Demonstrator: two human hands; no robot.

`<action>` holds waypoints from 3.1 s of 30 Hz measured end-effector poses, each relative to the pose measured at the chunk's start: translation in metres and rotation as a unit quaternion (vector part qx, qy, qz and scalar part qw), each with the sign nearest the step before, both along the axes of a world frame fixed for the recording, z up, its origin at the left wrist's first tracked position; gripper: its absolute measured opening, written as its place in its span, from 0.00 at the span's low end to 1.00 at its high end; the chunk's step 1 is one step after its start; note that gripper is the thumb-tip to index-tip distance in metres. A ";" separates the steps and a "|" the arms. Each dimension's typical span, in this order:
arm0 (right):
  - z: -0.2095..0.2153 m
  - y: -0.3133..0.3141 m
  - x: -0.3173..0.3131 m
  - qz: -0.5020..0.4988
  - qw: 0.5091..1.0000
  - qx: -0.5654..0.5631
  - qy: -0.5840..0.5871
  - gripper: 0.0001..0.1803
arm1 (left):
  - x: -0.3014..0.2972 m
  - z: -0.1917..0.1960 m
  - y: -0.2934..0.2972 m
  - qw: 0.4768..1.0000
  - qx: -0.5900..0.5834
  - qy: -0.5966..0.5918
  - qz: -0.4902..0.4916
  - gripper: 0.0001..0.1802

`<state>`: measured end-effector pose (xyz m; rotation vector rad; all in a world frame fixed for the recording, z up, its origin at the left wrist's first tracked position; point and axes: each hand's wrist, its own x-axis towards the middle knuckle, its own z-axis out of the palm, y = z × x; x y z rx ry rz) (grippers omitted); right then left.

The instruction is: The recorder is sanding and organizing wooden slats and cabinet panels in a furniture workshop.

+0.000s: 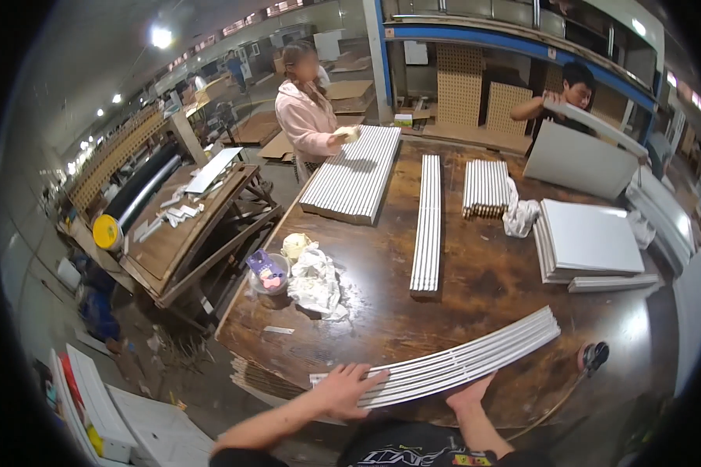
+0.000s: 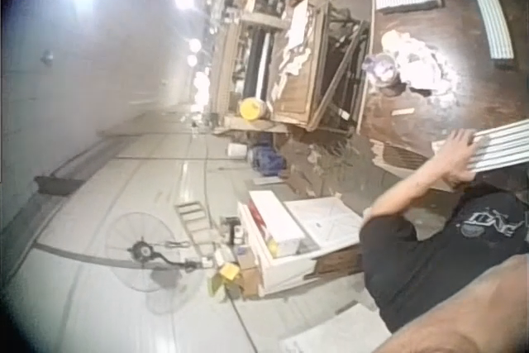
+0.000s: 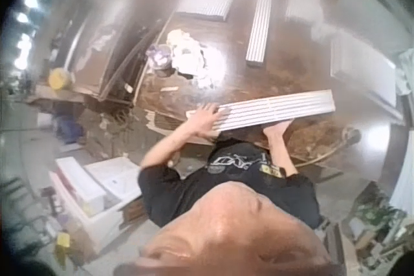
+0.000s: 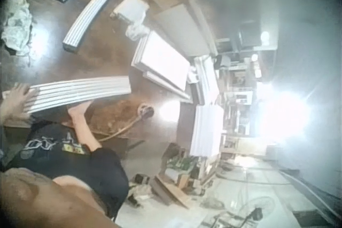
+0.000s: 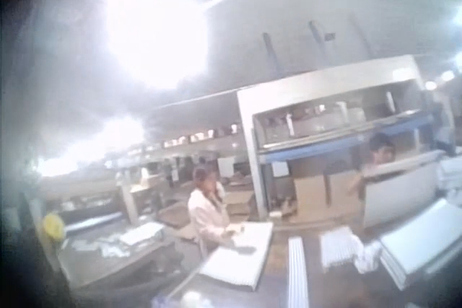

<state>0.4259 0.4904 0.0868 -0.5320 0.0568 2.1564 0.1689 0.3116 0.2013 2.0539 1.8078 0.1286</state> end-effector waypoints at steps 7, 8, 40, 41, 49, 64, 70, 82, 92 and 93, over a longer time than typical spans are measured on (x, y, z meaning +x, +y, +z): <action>-0.033 0.044 0.156 0.155 0.811 0.182 -0.535 0.26 | -0.048 -0.022 0.112 0.990 -0.071 0.053 -0.108 0.62; -0.023 0.056 0.178 0.065 0.829 0.153 -0.534 0.23 | -0.054 -0.034 0.120 0.991 -0.063 0.072 -0.096 0.60; -0.076 0.479 -0.214 -0.071 0.635 0.388 -0.665 0.52 | -0.056 -0.089 0.152 0.999 0.026 0.006 0.022 0.51; -0.075 0.483 -0.231 -0.097 0.625 0.366 -0.683 0.53 | -0.057 -0.089 0.152 1.000 0.008 0.015 0.019 0.50; -0.060 0.479 -0.265 -0.052 0.606 0.361 -0.707 0.54 | -0.066 -0.085 0.165 1.000 -0.003 0.013 0.022 0.50; -0.029 0.510 -0.275 0.088 0.352 0.395 -0.844 0.47 | -0.055 -0.092 0.149 0.998 -0.029 -0.036 0.052 0.57; -0.031 0.394 -0.198 0.104 0.341 0.480 -0.802 0.48 | -0.057 -0.084 0.146 0.997 -0.006 -0.046 0.056 0.55; 0.012 0.290 -0.095 0.195 0.288 0.475 -0.808 0.60 | -0.062 -0.079 0.140 1.000 0.020 -0.018 0.007 0.54; 0.021 0.314 -0.064 0.216 0.791 0.337 -0.463 0.42 | -0.053 -0.092 0.134 0.999 0.011 0.017 0.025 0.56; 0.049 0.291 -0.056 0.209 0.854 0.280 -0.385 0.37 | -0.052 -0.095 0.132 0.999 -0.006 0.024 0.037 0.58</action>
